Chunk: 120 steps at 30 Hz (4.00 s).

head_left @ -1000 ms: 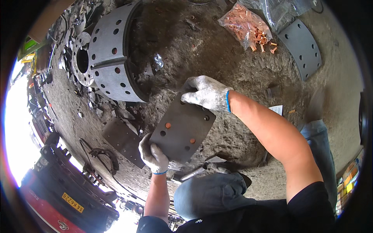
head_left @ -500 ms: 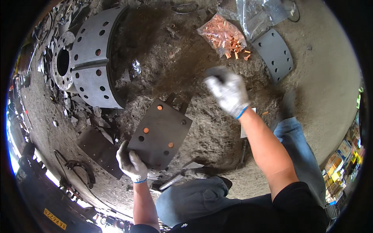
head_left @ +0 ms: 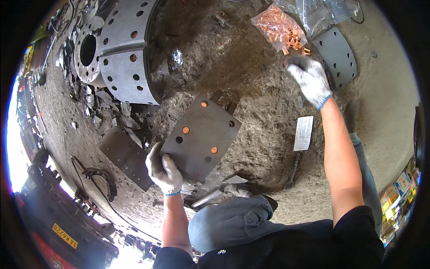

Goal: The person kneels on the workshop floor and assembles brake shoes by inserting small copper-colored pins into holes on curved metal plates. The person uses a metal scraper to clean the surfaces of the brake shoes and repeatedly handles multiple brake shoe segments and pins.

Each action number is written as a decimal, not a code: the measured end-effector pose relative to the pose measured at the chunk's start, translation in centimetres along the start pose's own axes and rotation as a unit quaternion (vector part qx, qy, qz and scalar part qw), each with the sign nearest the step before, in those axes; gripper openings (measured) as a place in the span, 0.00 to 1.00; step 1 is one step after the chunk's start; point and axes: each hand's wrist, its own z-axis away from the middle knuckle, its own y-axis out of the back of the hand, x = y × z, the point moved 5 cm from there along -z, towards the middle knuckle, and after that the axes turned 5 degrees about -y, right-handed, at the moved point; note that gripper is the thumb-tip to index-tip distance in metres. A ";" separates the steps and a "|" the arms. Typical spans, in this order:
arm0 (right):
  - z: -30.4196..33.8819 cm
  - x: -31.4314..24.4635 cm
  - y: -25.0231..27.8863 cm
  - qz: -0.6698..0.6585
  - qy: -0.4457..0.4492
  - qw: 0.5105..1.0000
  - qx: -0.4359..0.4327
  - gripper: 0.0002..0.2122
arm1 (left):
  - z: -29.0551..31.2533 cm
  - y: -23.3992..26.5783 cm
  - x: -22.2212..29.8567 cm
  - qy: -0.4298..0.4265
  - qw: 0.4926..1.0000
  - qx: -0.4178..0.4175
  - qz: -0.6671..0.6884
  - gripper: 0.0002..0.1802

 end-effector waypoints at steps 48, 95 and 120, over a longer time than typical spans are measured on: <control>9.0 -24.0 -20.9 0.281 0.393 0.850 -0.210 0.26 | 12.1 4.2 -0.1 0.161 0.931 0.101 0.312 0.14; 9.0 -8.4 8.1 0.596 0.001 0.746 -0.296 0.26 | -3.7 -1.9 4.3 -0.015 0.988 -0.054 0.142 0.11; -3.2 -3.9 18.7 -0.294 -0.114 0.893 -0.322 0.18 | 1.2 -1.7 2.3 0.110 0.993 0.024 -0.037 0.16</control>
